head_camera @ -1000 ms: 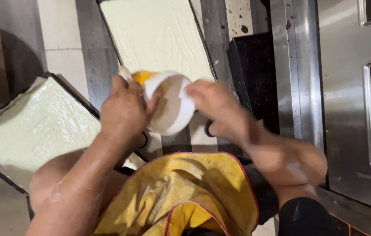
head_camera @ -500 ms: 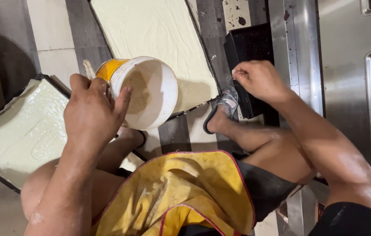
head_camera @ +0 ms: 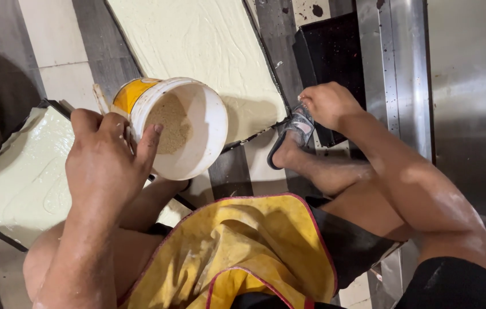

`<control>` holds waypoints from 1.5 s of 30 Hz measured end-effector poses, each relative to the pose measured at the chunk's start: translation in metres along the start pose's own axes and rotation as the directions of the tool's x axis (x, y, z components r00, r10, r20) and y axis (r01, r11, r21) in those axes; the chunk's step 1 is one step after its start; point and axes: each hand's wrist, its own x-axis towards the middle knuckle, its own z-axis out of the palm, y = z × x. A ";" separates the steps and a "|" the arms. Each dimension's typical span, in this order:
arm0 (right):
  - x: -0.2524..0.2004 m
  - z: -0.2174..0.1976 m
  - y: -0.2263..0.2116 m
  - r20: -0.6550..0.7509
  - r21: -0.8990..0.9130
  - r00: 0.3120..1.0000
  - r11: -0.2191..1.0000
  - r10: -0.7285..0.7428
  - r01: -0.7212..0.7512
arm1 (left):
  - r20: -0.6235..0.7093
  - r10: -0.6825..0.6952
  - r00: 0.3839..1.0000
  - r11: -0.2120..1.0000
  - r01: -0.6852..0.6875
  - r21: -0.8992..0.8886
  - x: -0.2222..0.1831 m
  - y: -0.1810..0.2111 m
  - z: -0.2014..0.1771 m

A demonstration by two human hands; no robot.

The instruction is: Sprinkling sesame seeds or powder onto flat dough in baking trays.

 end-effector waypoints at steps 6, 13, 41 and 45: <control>0.007 -0.027 -0.023 -0.090 0.009 0.996 1.000 0.029 -0.028 | 0.013 -0.037 0.999 0.999 0.037 0.006 0.003 0.003 -0.006; 0.035 -0.032 -0.013 -0.443 -0.066 0.882 0.987 -0.159 0.145 | -0.005 -0.073 0.997 0.997 0.073 -0.017 0.004 0.005 -0.008; -0.008 0.005 -0.147 -0.159 0.216 0.869 0.843 -0.468 0.493 | 0.193 -0.113 0.975 0.993 0.107 0.041 0.002 0.018 0.068; -0.025 0.045 -0.160 0.243 0.096 0.864 0.898 -0.440 0.430 | 0.265 -0.009 0.964 0.998 0.026 -0.062 -0.016 0.037 0.082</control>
